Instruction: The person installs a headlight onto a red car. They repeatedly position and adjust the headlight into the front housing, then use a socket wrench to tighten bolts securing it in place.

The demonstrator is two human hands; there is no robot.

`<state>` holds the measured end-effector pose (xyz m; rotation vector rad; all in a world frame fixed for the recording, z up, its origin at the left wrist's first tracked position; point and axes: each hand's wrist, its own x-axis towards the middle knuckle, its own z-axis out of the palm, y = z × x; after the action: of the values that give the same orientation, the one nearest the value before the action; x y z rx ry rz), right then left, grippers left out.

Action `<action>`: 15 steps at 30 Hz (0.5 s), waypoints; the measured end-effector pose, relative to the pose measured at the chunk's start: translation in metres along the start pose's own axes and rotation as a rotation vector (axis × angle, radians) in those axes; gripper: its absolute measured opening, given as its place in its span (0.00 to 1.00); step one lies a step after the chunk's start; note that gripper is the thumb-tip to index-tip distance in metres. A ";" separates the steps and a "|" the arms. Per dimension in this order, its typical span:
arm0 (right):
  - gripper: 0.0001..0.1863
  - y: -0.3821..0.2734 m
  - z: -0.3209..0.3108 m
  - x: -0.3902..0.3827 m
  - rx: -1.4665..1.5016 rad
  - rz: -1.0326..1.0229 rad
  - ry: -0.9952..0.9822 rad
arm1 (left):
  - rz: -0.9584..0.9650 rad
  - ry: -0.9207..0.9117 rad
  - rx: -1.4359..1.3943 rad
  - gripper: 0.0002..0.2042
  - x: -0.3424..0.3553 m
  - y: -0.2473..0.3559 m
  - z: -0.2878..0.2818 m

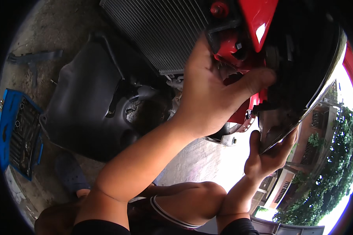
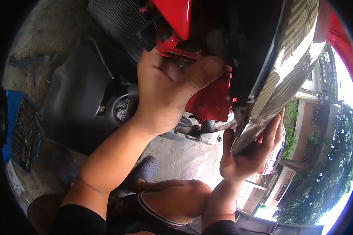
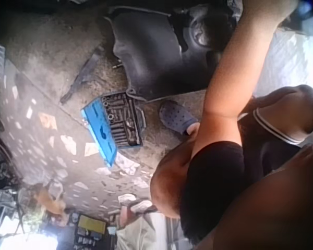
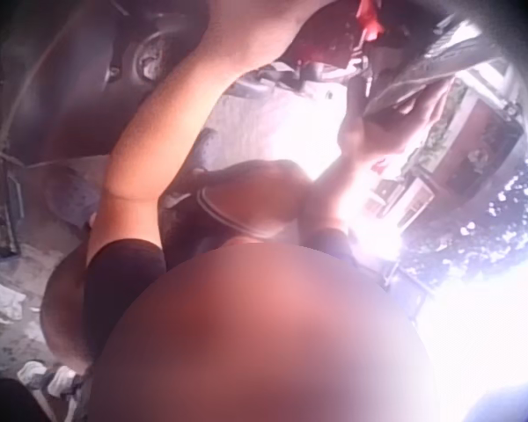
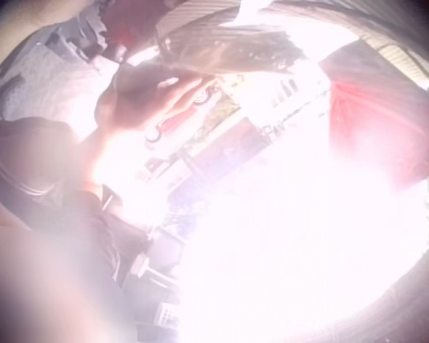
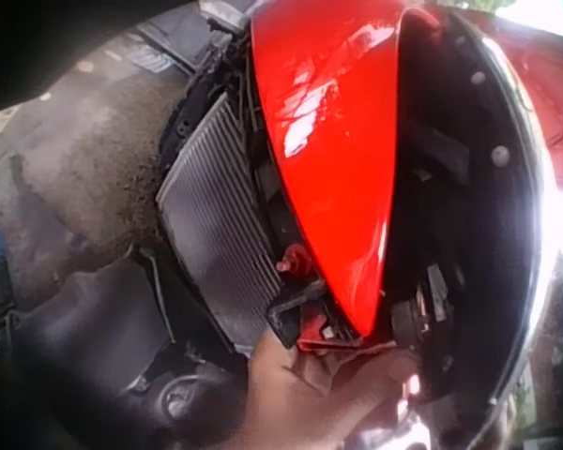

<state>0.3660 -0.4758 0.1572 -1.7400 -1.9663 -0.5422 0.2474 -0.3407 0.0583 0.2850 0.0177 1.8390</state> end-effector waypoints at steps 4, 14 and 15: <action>0.50 -0.004 -0.008 0.001 0.044 0.069 0.008 | 0.298 0.213 0.317 0.20 -0.047 -0.004 -0.020; 0.48 0.000 -0.010 0.008 0.138 -0.012 -0.004 | 0.067 -0.060 0.450 0.19 -0.017 0.012 0.043; 0.48 0.001 -0.012 0.009 0.133 -0.012 -0.007 | 0.040 -0.052 0.469 0.18 -0.013 0.011 0.047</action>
<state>0.3668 -0.4753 0.1716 -1.6511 -1.9720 -0.3998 0.2500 -0.3630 0.1034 0.6639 0.4138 1.8503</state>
